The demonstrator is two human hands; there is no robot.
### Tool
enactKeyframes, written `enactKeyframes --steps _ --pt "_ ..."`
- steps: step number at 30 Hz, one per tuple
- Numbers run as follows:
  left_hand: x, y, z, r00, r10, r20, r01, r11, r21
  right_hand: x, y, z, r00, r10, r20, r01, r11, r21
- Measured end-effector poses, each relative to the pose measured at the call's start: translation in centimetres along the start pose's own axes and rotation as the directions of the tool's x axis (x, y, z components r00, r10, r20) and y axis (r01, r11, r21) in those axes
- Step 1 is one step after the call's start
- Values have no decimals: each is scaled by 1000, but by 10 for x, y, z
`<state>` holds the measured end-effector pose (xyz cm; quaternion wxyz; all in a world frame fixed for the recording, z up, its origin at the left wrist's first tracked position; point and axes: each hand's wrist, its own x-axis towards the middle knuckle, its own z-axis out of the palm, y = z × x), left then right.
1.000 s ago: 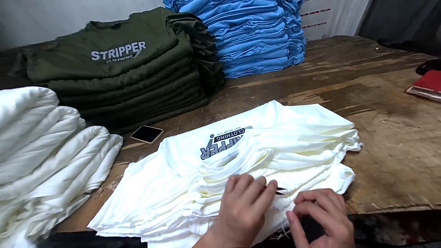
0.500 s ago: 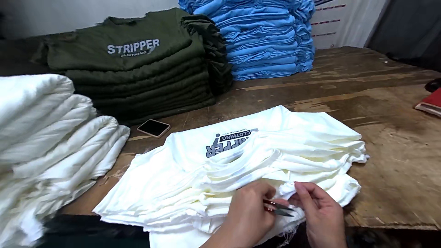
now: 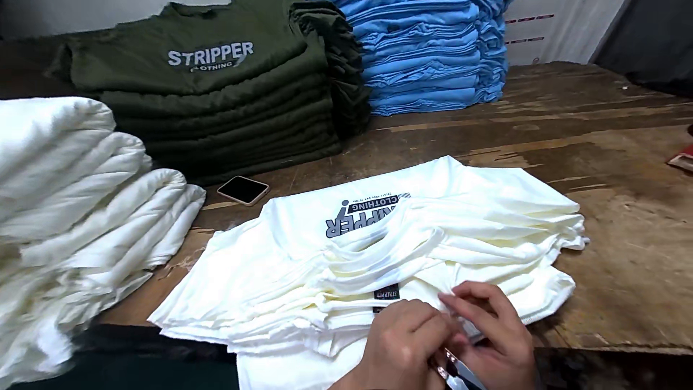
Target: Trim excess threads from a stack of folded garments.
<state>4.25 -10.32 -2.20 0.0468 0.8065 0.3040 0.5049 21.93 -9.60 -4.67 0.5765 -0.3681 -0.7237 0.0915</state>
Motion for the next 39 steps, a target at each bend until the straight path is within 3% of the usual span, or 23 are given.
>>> enactKeyframes --steps 3,6,12,14,16,18,19,20,21,23,24,26,28,30,34,39 --pt "6 -6 -10 991 -129 41 131 990 -51 -6 -1 -1 983 -105 -150 83 985 -150" --pt "13 -22 -24 974 -214 70 213 977 22 -12 -4 -11 972 -147 -183 101 966 -238" --pt "16 -27 -2 981 -151 125 153 988 -1 -15 -6 -10 966 -163 -203 112 964 -243" --pt "18 -26 -1 963 -222 152 223 975 9 -17 -7 -15 968 -189 -167 145 959 -244" --pt "28 -26 -12 860 -378 344 398 917 13 -21 -8 -26 974 -206 -91 173 944 -280" --pt "47 -29 -22 678 -441 588 564 825 -32 -27 -5 -29 987 -160 3 151 922 -355" --pt "55 -31 -23 658 -456 599 584 812 -24 -29 -1 -27 990 -133 45 140 922 -362" --pt "60 -32 -20 696 -490 525 561 827 29 -30 2 -26 990 -123 73 140 933 -331" --pt "63 -34 -13 779 -498 381 489 863 127 -31 4 -27 987 -123 107 149 947 -284" --pt "65 -44 2 942 -307 133 244 904 352 -28 2 -41 969 -95 227 139 973 -186" --pt "64 -49 3 973 -184 137 119 915 385 -24 -2 -50 944 -55 326 113 980 -162" --pt "62 -53 -3 942 -94 323 11 968 249 -14 -12 -67 845 41 533 82 976 -204" --pt "60 -51 -12 871 -104 480 92 995 48 -5 -23 -77 794 100 600 64 967 -245" --pt "58 -48 -23 821 -95 564 138 990 -34 -2 -34 -79 850 164 501 -24 962 -273" --pt "48 -49 -21 773 -56 632 118 991 -57 -4 -37 -60 965 226 133 -151 893 -424" --pt "38 -52 -18 836 -78 544 141 987 -75 -6 -34 -35 963 247 107 -154 833 -532"
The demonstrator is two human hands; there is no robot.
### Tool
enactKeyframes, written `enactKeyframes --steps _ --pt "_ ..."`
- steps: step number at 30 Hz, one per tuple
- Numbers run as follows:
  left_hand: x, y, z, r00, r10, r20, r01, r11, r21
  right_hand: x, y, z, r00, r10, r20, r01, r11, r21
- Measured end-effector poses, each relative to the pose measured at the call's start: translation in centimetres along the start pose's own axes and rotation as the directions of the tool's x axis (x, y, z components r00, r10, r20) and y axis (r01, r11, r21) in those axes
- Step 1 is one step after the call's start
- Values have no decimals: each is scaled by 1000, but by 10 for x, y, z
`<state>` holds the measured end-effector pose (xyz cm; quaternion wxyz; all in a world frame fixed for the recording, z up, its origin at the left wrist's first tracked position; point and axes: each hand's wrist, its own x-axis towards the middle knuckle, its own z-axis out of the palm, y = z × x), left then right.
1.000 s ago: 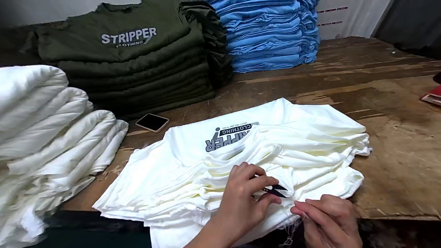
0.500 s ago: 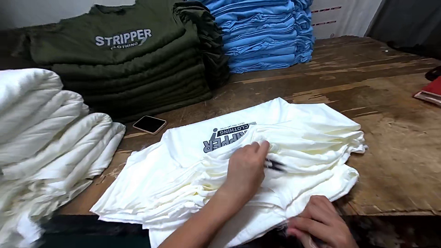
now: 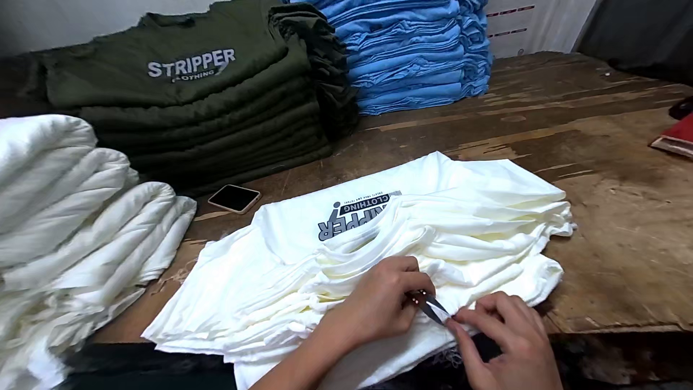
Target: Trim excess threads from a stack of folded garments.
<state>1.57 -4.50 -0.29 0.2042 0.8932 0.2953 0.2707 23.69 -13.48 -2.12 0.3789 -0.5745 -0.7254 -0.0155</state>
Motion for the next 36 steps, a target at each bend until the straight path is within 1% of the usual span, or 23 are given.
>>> enactKeyframes --steps 2,5,8,10,11,13,15,16,18,20,21,22,23,24,25,26,27,28,30,31,32,34,36 --pt "-7 5 0 994 53 -100 -43 995 90 -4 -2 2 998 -15 -53 18 998 52" --pt "-16 16 5 943 238 -233 -168 944 284 -9 -2 -1 992 -22 -124 34 995 95" --pt "-19 29 16 892 392 -226 -233 826 513 -14 -2 1 983 -47 -178 61 995 73" --pt "-18 33 22 874 437 -214 -240 770 591 -14 -5 2 980 -91 -175 100 994 42" --pt "-18 33 23 872 436 -224 -229 767 600 -13 -6 1 982 -119 -146 125 992 29" --pt "-18 32 23 879 379 -288 -168 813 558 -10 -7 -5 986 -158 -45 159 987 25" --pt "-19 31 19 889 238 -390 -53 901 430 -5 -7 -10 990 -141 9 140 988 66" --pt "-19 30 16 893 146 -427 10 939 343 -2 -8 -8 994 -113 -16 114 991 77" --pt "-21 27 13 883 -16 -470 118 975 188 8 -12 3 995 -56 -84 59 998 36" --pt "-19 27 16 868 -112 -484 160 985 60 17 -13 24 994 -41 -100 35 998 -60" --pt "-19 28 19 873 -131 -470 162 986 26 19 -13 31 991 -26 -133 18 998 -64" --pt "-20 29 22 880 -137 -455 164 986 22 22 -13 33 984 16 -176 -12 1000 23" --pt "-21 30 25 888 -143 -437 174 984 32 25 -13 31 978 96 -184 -59 979 197" --pt "-23 31 28 897 -161 -412 195 980 43 27 -13 28 968 201 -153 -121 901 417" --pt "-25 32 30 908 -188 -375 221 974 46 28 -13 25 948 305 -92 -183 758 626" --pt "-26 33 32 918 -219 -332 248 968 47 28 -12 23 922 386 -19 -227 581 781" --pt "-26 35 33 921 -244 -303 270 962 46 27 -10 24 902 430 44 -252 441 862" --pt "-23 36 33 918 -264 -296 286 958 35 24 -9 25 894 442 70 -258 381 888" --pt "-15 41 32 914 -286 -287 286 957 -40 21 -9 27 904 424 49 -234 396 888" --pt "-12 42 35 912 -274 -304 265 962 -73 20 -9 28 909 414 40 -224 407 885" --pt "-10 42 40 904 -239 -355 227 971 -77 19 -8 28 912 409 40 -223 410 884" --pt "-9 41 50 855 -133 -502 156 988 4 18 -7 27 916 399 45 -225 418 880" --pt "-13 40 52 815 -46 -578 127 987 100 16 -5 25 931 365 24 -206 468 859"
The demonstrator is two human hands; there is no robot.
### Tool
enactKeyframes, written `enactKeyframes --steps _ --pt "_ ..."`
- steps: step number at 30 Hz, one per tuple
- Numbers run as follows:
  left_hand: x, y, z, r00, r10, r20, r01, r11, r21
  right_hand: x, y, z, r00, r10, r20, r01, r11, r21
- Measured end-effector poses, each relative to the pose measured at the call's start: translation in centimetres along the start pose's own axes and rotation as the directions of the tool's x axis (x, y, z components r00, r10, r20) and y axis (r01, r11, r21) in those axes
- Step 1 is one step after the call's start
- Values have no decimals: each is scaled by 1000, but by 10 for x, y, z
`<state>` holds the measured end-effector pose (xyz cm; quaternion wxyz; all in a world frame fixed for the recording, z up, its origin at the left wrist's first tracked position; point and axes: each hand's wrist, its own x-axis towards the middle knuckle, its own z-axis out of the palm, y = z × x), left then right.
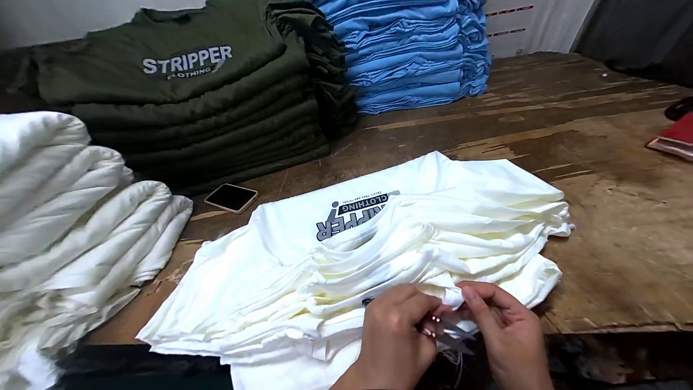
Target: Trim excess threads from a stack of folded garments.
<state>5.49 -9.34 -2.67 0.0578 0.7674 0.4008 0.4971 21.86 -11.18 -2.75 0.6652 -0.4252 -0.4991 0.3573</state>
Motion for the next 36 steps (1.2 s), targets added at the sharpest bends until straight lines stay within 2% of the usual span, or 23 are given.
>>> enactKeyframes --steps 3,6,8,10,13,19,25,31,33,34,35,36 --pt "-9 3 -8 998 59 24 -59 998 -3 -1 9 -8 975 -176 137 192 974 -117" --pt "-14 3 -14 990 121 72 -117 992 -46 2 18 -15 862 -371 345 484 806 -341" --pt "-13 2 -17 989 105 106 -96 992 -78 -1 24 -12 823 -475 310 567 719 -403" --pt "-8 -1 -23 988 62 139 -49 994 -101 -6 27 -13 788 -571 230 606 654 -453" --pt "4 -14 -34 987 46 151 -38 998 -51 -11 25 -22 751 -627 206 629 584 -514" --pt "10 -22 -17 969 154 191 -136 985 -105 -15 27 -20 752 -632 186 628 602 -493" --pt "16 -20 -25 970 115 212 -114 993 -17 -18 25 -31 746 -621 239 645 584 -493" --pt "24 -17 -18 938 120 326 -108 993 -53 -16 24 -30 731 -635 251 662 569 -489" --pt "29 -15 -24 893 21 450 3 999 -51 -17 19 -35 728 -618 298 675 566 -474" --pt "35 -14 -29 822 -53 567 106 993 -60 -17 16 -40 727 -592 348 683 571 -455" --pt "43 -15 -33 722 -108 683 225 971 -84 -17 14 -45 722 -558 408 691 575 -438" --pt "52 -17 -34 660 -128 741 307 946 -109 -17 13 -47 717 -538 443 696 576 -429"
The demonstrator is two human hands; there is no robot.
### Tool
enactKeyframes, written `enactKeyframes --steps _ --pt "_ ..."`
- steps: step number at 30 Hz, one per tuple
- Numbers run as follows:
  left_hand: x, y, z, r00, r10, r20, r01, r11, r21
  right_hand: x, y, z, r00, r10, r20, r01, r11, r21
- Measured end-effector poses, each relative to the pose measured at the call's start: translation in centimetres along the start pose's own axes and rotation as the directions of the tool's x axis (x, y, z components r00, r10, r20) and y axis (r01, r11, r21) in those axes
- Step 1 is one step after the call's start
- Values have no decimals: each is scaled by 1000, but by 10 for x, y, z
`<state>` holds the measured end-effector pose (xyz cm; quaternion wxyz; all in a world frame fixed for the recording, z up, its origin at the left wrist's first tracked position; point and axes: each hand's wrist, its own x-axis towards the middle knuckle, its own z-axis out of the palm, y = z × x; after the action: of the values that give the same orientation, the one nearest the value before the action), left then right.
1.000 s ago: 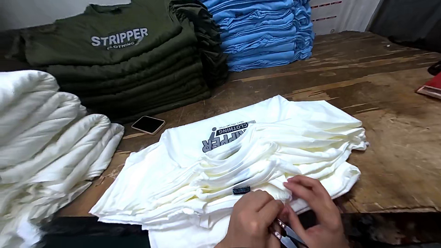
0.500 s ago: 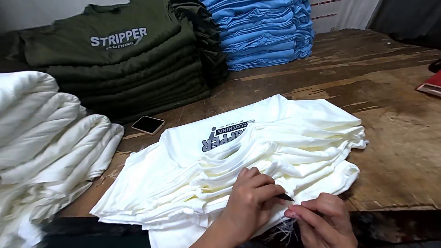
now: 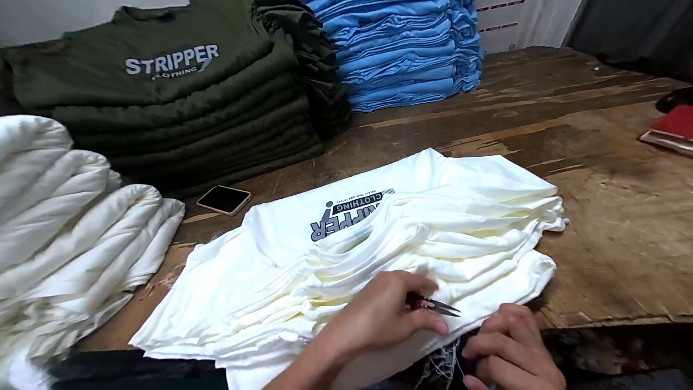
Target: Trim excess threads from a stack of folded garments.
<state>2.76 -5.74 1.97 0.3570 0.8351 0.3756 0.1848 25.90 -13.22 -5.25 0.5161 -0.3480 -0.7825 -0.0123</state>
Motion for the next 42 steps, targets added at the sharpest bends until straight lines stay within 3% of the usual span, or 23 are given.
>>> enactKeyframes --steps 1,3,5,6,7,9,11,13,15,18,21,23,28,33,37,42 --pt "6 1 -6 999 -35 8 36 999 -28 1 -1 2 999 22 24 -21 999 -27" --pt "21 2 -10 980 -100 -173 113 991 68 6 -5 18 994 96 57 -86 983 -160" --pt "39 -7 -4 891 29 -453 108 956 273 14 -2 32 996 78 50 -66 978 -196" --pt "47 -16 -1 843 158 -514 54 926 373 17 -1 31 997 48 60 -37 985 -170" --pt "52 -24 0 830 257 -494 -18 899 437 21 -2 24 993 23 113 -8 991 -137" --pt "51 -34 -2 873 331 -357 -132 866 482 30 -7 1 941 33 336 12 992 -129" --pt "37 -34 -6 922 297 -250 -167 885 435 38 -14 -23 796 121 593 -25 985 -168" --pt "18 -30 -12 948 246 -203 -160 916 367 44 -22 -38 691 217 690 -117 975 -190" --pt "1 -29 -11 927 270 -259 -159 911 381 46 -32 -39 757 304 579 -227 952 -203" --pt "-13 -30 1 862 370 -345 -196 873 447 42 -41 -8 892 387 235 -328 910 -254" --pt "-21 -33 8 803 470 -368 -245 822 514 26 -32 34 931 364 9 -340 880 -331" --pt "-26 -34 7 773 519 -365 -255 781 570 19 -29 45 934 347 -90 -358 898 -257" --pt "-39 -24 8 726 616 -306 -297 681 669 12 -32 37 912 370 -178 -388 918 -81" --pt "-32 -17 14 714 670 -201 -323 570 755 9 -28 41 951 261 -164 -283 950 -131" --pt "-29 -24 9 740 610 -284 -320 691 648 12 -23 26 976 212 -37 -215 947 -239" --pt "-16 -38 3 896 357 -265 -235 886 400 18 -26 17 959 278 -53 -278 896 -346"
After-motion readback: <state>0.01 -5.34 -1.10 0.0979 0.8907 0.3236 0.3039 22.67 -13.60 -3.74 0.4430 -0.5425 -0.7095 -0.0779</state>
